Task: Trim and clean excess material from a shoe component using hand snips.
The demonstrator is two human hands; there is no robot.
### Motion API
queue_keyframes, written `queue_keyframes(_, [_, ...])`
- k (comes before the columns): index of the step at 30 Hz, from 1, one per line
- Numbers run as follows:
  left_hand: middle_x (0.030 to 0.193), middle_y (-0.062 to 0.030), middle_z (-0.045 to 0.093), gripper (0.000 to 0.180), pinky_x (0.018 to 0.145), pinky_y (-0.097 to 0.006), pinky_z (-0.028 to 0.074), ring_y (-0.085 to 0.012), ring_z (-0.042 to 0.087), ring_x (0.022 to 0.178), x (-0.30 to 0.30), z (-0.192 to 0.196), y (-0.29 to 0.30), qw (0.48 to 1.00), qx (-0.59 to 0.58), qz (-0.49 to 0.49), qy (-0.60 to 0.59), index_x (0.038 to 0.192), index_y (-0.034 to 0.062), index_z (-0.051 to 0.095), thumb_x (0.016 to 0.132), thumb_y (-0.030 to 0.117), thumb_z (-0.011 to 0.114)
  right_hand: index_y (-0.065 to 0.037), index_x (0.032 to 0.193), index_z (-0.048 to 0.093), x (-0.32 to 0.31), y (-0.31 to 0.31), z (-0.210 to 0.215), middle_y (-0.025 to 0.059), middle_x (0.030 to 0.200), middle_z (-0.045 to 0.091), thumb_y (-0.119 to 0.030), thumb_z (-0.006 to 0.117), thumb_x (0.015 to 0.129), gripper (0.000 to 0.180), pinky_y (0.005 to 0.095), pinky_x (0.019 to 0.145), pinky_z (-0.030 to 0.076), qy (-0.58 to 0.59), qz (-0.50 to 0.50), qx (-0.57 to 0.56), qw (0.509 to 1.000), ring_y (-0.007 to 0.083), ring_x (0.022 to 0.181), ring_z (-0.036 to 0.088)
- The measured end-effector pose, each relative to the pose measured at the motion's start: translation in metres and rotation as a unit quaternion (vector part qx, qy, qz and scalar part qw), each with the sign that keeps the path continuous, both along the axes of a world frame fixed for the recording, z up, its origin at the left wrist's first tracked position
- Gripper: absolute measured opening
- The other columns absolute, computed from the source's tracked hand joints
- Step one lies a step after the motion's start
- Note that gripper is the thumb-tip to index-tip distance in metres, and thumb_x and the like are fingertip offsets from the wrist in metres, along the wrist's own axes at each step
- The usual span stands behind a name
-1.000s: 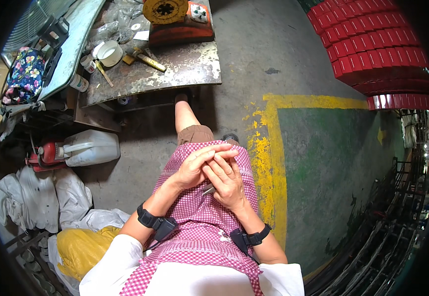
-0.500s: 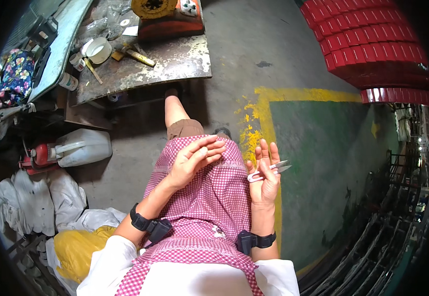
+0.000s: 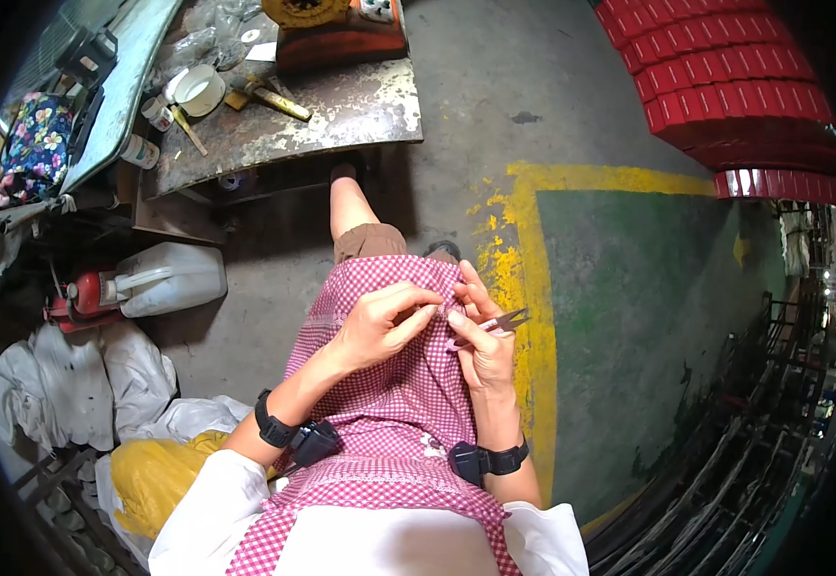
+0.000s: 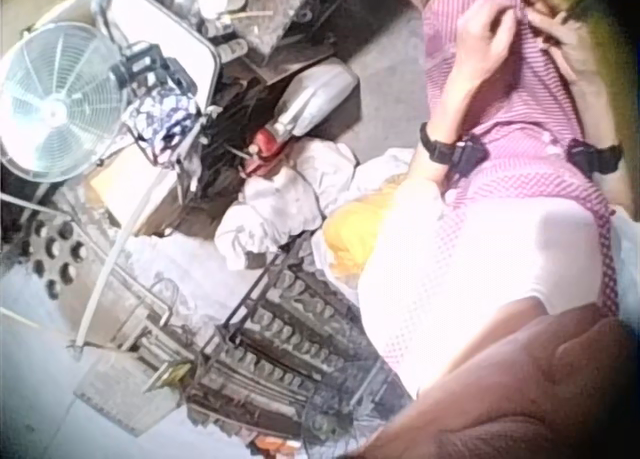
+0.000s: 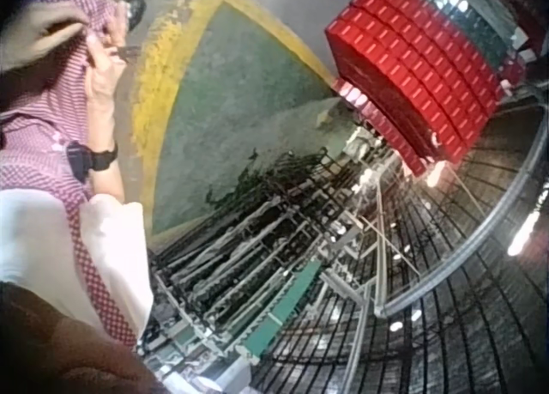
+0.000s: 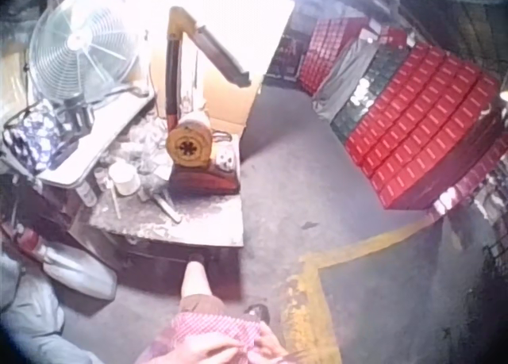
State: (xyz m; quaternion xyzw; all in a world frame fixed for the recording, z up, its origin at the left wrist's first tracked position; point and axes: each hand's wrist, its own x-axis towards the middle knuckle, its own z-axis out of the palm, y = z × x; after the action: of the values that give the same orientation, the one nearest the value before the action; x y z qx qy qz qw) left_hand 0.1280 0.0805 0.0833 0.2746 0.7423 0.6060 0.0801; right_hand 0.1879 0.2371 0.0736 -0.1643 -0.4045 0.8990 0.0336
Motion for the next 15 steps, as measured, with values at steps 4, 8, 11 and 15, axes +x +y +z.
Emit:
queue_keyframes(4, [0.078,-0.0101,0.062,0.014,0.059,-0.026,0.047,-0.0173,0.06,0.067,0.002,-0.005,0.002,1.0,-0.022,-0.002,0.006,0.094,-0.0005,0.063,0.08,0.003,0.06,0.002,0.106,0.061,0.001,0.0,-0.012,0.0135,0.134,0.042,0.016,0.059,0.071,0.038,0.0271,0.091,0.044,-0.023,0.003,0.053,0.998,0.0193,0.116,0.047])
queue_keyframes(8, [0.078,-0.0111,0.061,0.013,0.059,-0.027,0.048,-0.0196,0.061,0.067,0.001,-0.009,0.004,0.999,-0.034,0.007,0.02,0.092,-0.0008,0.062,0.08,0.004,0.06,0.003,0.112,0.058,-0.001,0.001,-0.015,0.0135,0.133,0.043,0.015,0.059,0.071,0.042,0.0275,0.091,0.044,-0.009,0.004,0.054,0.998,0.0188,0.113,0.05])
queue_keyframes(11, [0.077,-0.0117,0.061,0.012,0.059,-0.029,0.048,-0.0218,0.061,0.067,0.001,-0.01,0.005,0.999,-0.042,0.007,0.03,0.09,-0.0008,0.062,0.08,0.004,0.061,0.003,0.119,0.051,-0.004,-0.001,-0.009,0.0136,0.131,0.044,0.015,0.059,0.072,0.05,0.028,0.091,0.045,-0.023,0.001,0.033,0.999,0.018,0.109,0.053])
queue_keyframes(15, [0.077,-0.012,0.06,0.012,0.059,-0.03,0.048,-0.0229,0.061,0.067,0.001,-0.01,0.004,0.998,-0.06,0.0,0.034,0.09,-0.0004,0.061,0.08,0.006,0.06,0.003,0.126,0.044,-0.004,-0.003,-0.008,0.0133,0.13,0.046,0.016,0.059,0.071,0.058,0.0283,0.09,0.046,-0.027,0.001,0.046,0.999,0.0174,0.106,0.055])
